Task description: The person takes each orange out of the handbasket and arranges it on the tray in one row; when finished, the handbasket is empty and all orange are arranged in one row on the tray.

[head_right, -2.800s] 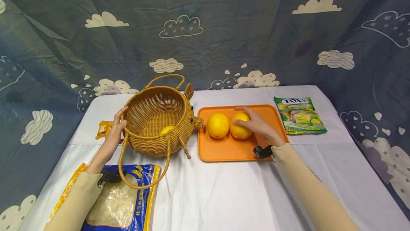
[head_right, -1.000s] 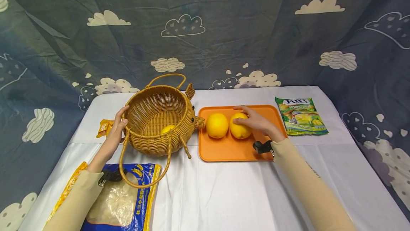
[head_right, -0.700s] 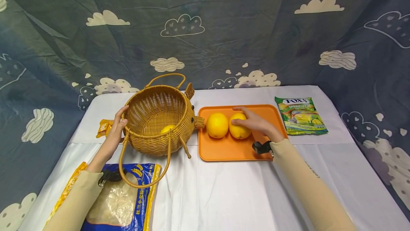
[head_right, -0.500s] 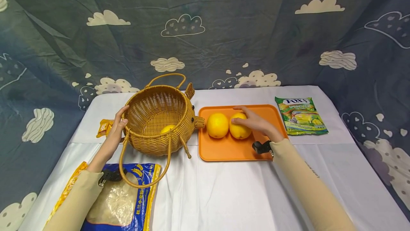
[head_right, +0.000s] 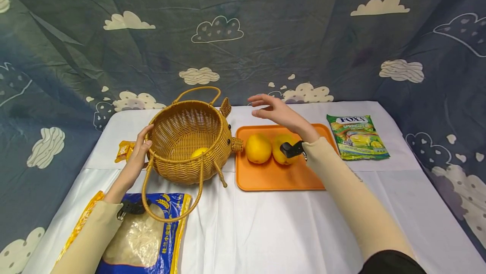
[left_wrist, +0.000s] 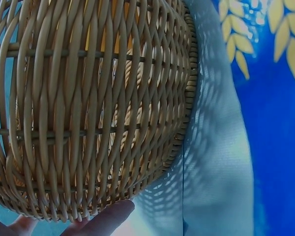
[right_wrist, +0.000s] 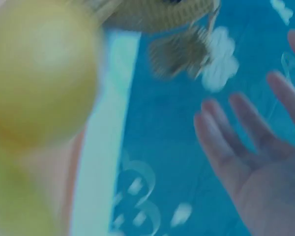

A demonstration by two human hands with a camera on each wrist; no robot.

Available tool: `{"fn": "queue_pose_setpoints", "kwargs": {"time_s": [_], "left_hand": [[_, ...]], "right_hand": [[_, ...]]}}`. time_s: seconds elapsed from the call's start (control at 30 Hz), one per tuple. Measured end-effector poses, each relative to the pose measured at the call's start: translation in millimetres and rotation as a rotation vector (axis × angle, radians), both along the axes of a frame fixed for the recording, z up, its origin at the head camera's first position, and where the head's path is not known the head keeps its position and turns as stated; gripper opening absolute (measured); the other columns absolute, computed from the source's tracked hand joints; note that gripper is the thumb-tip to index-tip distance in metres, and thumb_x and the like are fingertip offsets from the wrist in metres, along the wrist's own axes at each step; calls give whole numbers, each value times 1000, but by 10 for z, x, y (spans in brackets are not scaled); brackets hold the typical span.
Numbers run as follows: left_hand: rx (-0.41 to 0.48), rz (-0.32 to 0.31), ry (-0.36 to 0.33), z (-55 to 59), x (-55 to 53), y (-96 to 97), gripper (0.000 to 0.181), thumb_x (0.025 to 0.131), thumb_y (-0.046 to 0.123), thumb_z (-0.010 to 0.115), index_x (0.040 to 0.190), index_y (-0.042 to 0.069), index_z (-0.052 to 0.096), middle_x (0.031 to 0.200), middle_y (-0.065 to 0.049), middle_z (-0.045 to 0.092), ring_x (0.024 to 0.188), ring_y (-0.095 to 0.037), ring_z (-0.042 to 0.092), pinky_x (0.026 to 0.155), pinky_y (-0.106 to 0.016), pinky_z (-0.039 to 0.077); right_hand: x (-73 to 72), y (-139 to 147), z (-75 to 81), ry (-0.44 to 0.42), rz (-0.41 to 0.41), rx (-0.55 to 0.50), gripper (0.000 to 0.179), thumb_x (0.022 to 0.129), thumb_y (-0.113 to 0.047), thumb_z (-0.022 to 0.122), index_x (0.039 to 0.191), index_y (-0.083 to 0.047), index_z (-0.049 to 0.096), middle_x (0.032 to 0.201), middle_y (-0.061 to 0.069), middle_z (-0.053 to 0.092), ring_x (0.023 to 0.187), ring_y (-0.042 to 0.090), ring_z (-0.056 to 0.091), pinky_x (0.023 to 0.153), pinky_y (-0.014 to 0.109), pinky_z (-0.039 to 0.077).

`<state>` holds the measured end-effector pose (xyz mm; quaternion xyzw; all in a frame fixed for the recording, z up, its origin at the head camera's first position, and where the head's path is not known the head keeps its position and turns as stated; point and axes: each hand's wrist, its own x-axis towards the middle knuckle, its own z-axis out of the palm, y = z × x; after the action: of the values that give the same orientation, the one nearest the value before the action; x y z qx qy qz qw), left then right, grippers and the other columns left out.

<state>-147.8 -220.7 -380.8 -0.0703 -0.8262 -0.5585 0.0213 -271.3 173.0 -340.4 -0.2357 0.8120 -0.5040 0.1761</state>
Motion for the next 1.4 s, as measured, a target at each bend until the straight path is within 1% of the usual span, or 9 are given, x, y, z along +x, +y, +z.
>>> {"fn": "queue_pose_setpoints", "kwargs": {"time_s": [0.1, 0.23, 0.33, 0.43, 0.63, 0.87, 1.03, 1.17, 1.4], "left_hand": [[0, 2, -2, -12, -4, -3, 56, 100, 23, 32, 152, 7, 17, 155, -23, 6, 137, -47, 10, 84, -76, 32], [1, 7, -8, -19, -1, -1, 56, 100, 22, 32, 152, 7, 17, 155, -22, 5, 138, -47, 9, 85, -76, 31], [-4, 10, -13, -12, 4, 11, 56, 100, 22, 32, 152, 7, 17, 155, -23, 5, 137, -49, 11, 84, -75, 33], [-12, 9, -16, -3, 0, 23, 57, 100, 23, 31, 152, 7, 16, 155, -24, 5, 135, -51, 14, 80, -75, 37], [-23, 13, -17, 14, -13, 22, 56, 101, 26, 30, 152, 7, 16, 155, -23, 6, 137, -47, 11, 86, -74, 34], [-26, 12, -6, 17, -10, 7, 57, 101, 26, 30, 152, 6, 16, 155, -23, 6, 138, -47, 9, 89, -75, 29], [-13, 13, -13, 7, -8, 0, 57, 101, 26, 31, 152, 7, 16, 155, -24, 5, 136, -49, 11, 83, -76, 33], [-7, 13, -14, 0, -7, -4, 56, 100, 24, 31, 152, 7, 16, 155, -23, 6, 137, -48, 10, 83, -76, 33], [2, 16, -12, -3, -10, -2, 55, 100, 20, 31, 152, 7, 17, 155, -23, 6, 137, -48, 11, 83, -76, 33]], "right_hand": [[-97, -317, 153, -23, 148, -56, 45, 96, -20, 57, 139, -10, 47, 139, 13, 46, 122, 30, 48, 99, 44, 41], [-212, -745, 288, -100, 363, -84, 44, 95, -16, 57, 137, -6, 49, 135, 15, 49, 117, 32, 52, 97, 46, 44], [-273, -1035, 361, -174, 489, -41, 44, 94, -13, 55, 136, -4, 49, 132, 13, 51, 112, 30, 55, 96, 48, 43], [-327, -1285, 403, -252, 580, 19, 43, 95, -8, 52, 137, 0, 47, 132, 14, 50, 110, 29, 56, 97, 49, 42], [-406, -1683, 361, -362, 667, 192, 43, 93, 1, 49, 136, -3, 50, 136, 11, 48, 108, 27, 57, 95, 46, 43], [-420, -1961, 208, -524, 731, 371, 51, 89, 11, 48, 138, -3, 49, 144, 13, 42, 131, 28, 39, 102, 48, 35], [-430, -2068, 98, -576, 788, 474, 52, 90, 16, 44, 139, 0, 46, 147, 16, 37, 135, 27, 33, 103, 46, 34], [-412, -2122, 15, -604, 831, 520, 53, 90, 18, 43, 140, 1, 45, 148, 16, 35, 136, 27, 32, 103, 44, 36], [-373, -2190, -105, -622, 911, 568, 56, 88, 21, 42, 140, 1, 45, 146, 15, 40, 133, 26, 38, 100, 35, 38]]}}
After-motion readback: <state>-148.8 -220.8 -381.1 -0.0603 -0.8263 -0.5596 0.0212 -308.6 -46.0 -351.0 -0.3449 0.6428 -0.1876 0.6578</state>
